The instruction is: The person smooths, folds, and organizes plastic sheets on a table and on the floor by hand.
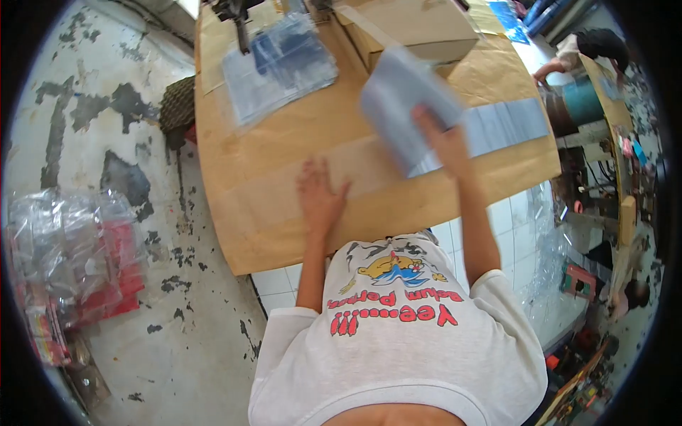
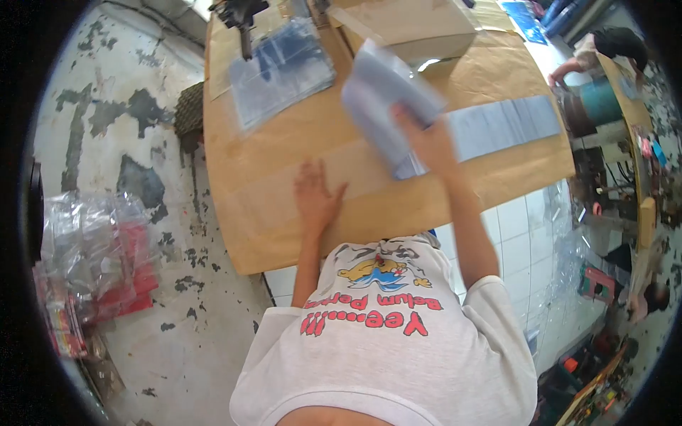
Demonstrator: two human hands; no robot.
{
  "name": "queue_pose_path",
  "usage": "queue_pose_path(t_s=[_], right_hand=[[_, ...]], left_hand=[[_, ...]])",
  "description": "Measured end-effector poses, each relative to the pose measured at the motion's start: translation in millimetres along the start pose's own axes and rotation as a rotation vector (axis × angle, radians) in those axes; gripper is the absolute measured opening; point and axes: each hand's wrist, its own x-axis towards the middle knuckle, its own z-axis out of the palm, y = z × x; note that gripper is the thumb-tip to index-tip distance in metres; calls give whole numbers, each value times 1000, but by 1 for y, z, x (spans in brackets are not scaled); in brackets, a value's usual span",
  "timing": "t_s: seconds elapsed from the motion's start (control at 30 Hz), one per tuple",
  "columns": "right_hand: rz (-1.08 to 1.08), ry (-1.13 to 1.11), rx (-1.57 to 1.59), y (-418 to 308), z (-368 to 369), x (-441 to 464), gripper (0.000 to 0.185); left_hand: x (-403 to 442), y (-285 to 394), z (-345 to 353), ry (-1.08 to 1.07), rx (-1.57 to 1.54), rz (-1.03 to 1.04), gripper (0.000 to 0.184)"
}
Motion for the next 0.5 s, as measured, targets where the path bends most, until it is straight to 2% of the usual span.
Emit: queue_pose_path(t_s=[0.03,0.07,0.13,0.17,0.2,0.27,0.33,0.37,0.4,0.47,0.5], right_hand=[[68,98,-131,-32,-42,7,38],[-181,265,-88,-28,-93,21,39],[-263,566,9,-102,-168,20,42],[-315,687,136,-137,-185,17,45],[-551,715,24,-133,-248,30,46],[-482,876,212,-156,-319,45,46],[-527,874,117,-136,-421,75,68],[-414,993,-11,-114,-477,89,72],[-294,1109,-137,-81,-527,100,77],[-152,1317,-481,-30,-526,95,82],[-237,1314,-608,-4,-511,88,75]], left_hand=[[-1,-14,-4,27,16,-51,86],[-2,-35,-9,54,32,-101,90],[-12,-97,-11,104,40,-230,92],[-16,-124,-18,71,156,-328,95],[-22,-155,-20,109,160,-422,97],[-38,-226,-29,144,175,-571,99],[-49,-280,-54,106,233,-745,95],[-54,-294,-69,65,289,-865,91],[-58,-301,-77,150,276,-910,84],[-62,-311,-88,320,246,-995,70],[-60,-310,-86,420,134,-903,62]])
